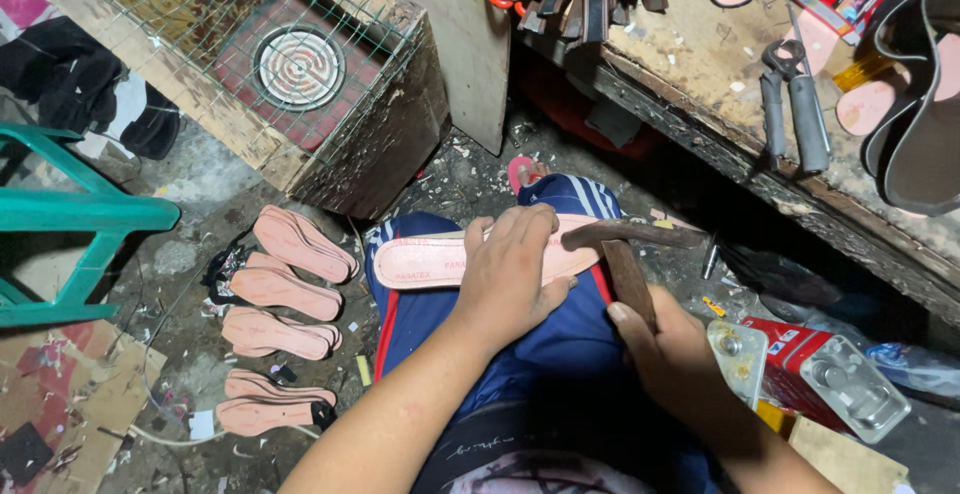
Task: The person sits on the floor and works a black shoe upper over a wooden last, using pliers to pull the material and a hammer to tap and set it around the sole edge. They then pull the wooden last out of the finished upper and set it aside.
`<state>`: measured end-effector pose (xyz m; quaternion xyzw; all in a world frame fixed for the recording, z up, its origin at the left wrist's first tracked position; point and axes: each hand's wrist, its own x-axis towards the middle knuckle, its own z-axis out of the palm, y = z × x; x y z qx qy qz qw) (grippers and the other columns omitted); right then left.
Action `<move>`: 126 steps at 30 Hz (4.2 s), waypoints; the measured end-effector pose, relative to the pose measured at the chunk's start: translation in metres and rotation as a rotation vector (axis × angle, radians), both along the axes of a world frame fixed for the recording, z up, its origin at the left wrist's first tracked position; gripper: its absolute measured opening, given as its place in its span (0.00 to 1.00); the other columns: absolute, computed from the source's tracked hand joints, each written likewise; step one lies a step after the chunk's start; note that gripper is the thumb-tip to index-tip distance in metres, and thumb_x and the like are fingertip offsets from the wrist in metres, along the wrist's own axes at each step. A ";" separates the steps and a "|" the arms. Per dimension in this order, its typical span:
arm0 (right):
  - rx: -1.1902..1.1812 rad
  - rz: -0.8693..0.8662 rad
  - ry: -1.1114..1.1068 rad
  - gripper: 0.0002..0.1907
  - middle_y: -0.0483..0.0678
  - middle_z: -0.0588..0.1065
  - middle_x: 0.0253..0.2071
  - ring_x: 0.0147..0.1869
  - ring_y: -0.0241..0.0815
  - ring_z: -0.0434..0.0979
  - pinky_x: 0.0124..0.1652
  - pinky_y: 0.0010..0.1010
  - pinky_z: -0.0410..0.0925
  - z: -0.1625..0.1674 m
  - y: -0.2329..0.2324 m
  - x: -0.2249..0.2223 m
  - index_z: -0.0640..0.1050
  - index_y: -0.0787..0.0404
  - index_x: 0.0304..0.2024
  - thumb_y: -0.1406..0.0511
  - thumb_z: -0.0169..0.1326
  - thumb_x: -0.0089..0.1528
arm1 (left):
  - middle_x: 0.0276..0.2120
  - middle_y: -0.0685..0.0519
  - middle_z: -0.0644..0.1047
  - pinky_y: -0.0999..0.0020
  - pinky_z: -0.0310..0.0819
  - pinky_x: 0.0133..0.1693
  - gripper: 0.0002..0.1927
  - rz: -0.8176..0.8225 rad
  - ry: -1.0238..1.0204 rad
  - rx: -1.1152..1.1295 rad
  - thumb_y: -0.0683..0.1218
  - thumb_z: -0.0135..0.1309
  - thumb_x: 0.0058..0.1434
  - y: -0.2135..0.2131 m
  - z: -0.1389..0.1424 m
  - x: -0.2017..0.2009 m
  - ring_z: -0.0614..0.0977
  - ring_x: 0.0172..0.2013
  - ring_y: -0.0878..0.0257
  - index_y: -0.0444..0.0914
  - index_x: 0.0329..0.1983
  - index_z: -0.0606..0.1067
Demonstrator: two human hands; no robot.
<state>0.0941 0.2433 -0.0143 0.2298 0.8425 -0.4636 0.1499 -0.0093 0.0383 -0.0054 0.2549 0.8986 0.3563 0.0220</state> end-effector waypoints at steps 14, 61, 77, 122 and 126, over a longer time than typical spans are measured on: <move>-0.376 -0.108 0.003 0.14 0.47 0.73 0.25 0.27 0.37 0.71 0.30 0.28 0.66 -0.021 0.010 0.008 0.76 0.65 0.43 0.59 0.53 0.64 | 0.57 0.49 0.73 0.42 0.56 0.59 0.36 0.001 0.036 -0.036 0.52 0.68 0.46 -0.001 -0.004 0.001 0.71 0.60 0.53 0.37 0.57 0.69; 0.503 -0.050 0.441 0.25 0.60 0.80 0.40 0.45 0.56 0.81 0.46 0.43 0.71 -0.019 0.096 -0.211 0.80 0.68 0.45 0.52 0.65 0.62 | 0.53 0.49 0.78 0.67 0.73 0.55 0.29 -0.012 -0.861 1.132 0.51 0.55 0.67 -0.092 -0.031 0.038 0.79 0.51 0.64 0.30 0.66 0.67; -0.380 0.369 0.281 0.30 0.48 0.78 0.54 0.50 0.36 0.78 0.49 0.28 0.72 0.014 -0.056 -0.142 0.70 0.62 0.64 0.59 0.57 0.60 | 0.51 0.43 0.78 0.61 0.76 0.52 0.27 0.183 -1.037 1.367 0.53 0.50 0.72 -0.115 -0.040 0.026 0.81 0.48 0.57 0.29 0.65 0.69; 0.992 0.209 0.642 0.36 0.69 0.76 0.47 0.52 0.63 0.75 0.51 0.46 0.69 0.007 0.049 -0.140 0.77 0.77 0.51 0.53 0.71 0.53 | 0.62 0.51 0.72 0.67 0.63 0.62 0.41 0.254 -0.734 0.933 0.43 0.60 0.56 -0.148 0.035 -0.016 0.72 0.61 0.63 0.36 0.73 0.60; 0.365 -0.064 0.122 0.28 0.63 0.77 0.32 0.36 0.58 0.79 0.44 0.49 0.71 -0.033 0.091 -0.151 0.77 0.73 0.47 0.53 0.63 0.59 | 0.60 0.49 0.74 0.67 0.65 0.61 0.41 0.300 -0.640 0.689 0.48 0.61 0.55 -0.138 0.032 -0.014 0.74 0.60 0.62 0.36 0.72 0.62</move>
